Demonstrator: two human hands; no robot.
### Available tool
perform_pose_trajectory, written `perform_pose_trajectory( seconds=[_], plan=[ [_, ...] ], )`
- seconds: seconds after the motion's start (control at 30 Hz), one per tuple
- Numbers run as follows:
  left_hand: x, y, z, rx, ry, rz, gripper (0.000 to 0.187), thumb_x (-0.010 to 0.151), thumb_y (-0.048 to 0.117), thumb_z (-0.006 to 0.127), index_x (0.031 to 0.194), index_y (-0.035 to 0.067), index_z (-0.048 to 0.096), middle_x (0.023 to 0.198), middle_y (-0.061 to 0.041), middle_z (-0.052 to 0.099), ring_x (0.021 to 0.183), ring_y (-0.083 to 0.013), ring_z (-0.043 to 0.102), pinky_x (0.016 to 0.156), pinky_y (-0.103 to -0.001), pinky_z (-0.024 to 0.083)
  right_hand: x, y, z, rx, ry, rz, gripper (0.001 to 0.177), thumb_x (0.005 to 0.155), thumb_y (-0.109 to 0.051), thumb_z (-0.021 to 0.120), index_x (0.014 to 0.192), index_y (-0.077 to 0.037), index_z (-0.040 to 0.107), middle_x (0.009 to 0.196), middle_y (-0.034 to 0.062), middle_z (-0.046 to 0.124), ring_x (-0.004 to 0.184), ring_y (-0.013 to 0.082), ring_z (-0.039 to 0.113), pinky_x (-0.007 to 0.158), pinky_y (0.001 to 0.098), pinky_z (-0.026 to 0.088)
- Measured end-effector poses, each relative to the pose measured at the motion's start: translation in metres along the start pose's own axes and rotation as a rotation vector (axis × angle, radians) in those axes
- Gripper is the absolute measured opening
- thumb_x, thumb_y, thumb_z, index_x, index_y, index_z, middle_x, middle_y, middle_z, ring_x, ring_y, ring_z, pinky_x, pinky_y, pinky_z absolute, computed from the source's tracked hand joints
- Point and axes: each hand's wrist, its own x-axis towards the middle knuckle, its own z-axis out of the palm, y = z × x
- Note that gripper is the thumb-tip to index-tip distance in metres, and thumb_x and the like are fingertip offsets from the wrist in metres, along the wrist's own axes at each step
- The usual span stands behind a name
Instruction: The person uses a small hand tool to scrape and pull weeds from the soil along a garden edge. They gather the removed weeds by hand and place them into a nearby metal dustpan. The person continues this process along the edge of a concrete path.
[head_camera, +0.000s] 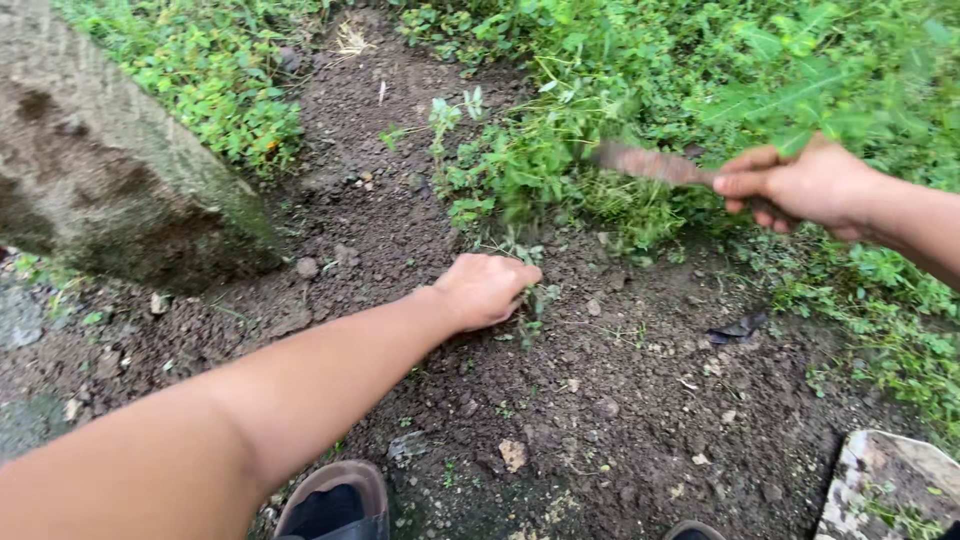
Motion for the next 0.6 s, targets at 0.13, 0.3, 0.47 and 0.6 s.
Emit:
perform_pose_trajectory(
  seconds=[0.13,0.3,0.47,0.6],
  plan=[
    [0.038,0.017,0.011,0.012,-0.095,-0.115,0.028,0.099,0.033,0.061,0.117,0.011,0.063,0.109,-0.014,0.073,0.102,-0.0353,0.070,0.086,-0.050,0.057,0.008,-0.009,-0.017,0.073,0.050,-0.100,0.032,0.096,-0.020,0.068,0.126,-0.007,0.071,0.086,0.0057,0.070,0.060,0.0110,0.053,0.050,0.0283,0.043],
    [0.045,0.024,0.012,-0.042,-0.074,-0.215,0.041,0.092,0.037,0.061,0.127,0.016,0.063,0.104,-0.016,0.072,0.101,-0.0355,0.070,0.086,-0.050,0.056,0.003,-0.022,-0.030,-0.051,-0.093,-0.100,0.032,0.097,-0.022,0.067,0.124,-0.008,0.074,0.082,0.0091,0.070,0.055,0.0127,0.052,0.048,0.0296,0.043],
    [0.049,0.021,0.012,-0.086,-0.009,-0.166,0.037,0.085,0.034,0.060,0.115,0.016,0.072,0.104,-0.017,0.073,0.101,-0.0365,0.069,0.087,-0.051,0.055,0.007,-0.030,-0.057,-0.405,-0.260,-0.113,0.034,0.095,-0.028,0.076,0.126,-0.015,0.077,0.081,0.0107,0.077,0.053,0.0157,0.053,0.047,0.0322,0.043],
    [0.064,0.027,0.011,-0.099,-0.241,-0.439,0.044,0.096,0.052,0.059,0.112,0.013,0.073,0.105,-0.018,0.074,0.104,-0.0364,0.070,0.094,-0.049,0.055,0.019,-0.028,-0.053,-0.612,-0.364,-0.094,0.039,0.090,-0.039,0.077,0.124,-0.019,0.076,0.082,0.0046,0.078,0.055,0.0152,0.054,0.051,0.0320,0.045]
  ],
)
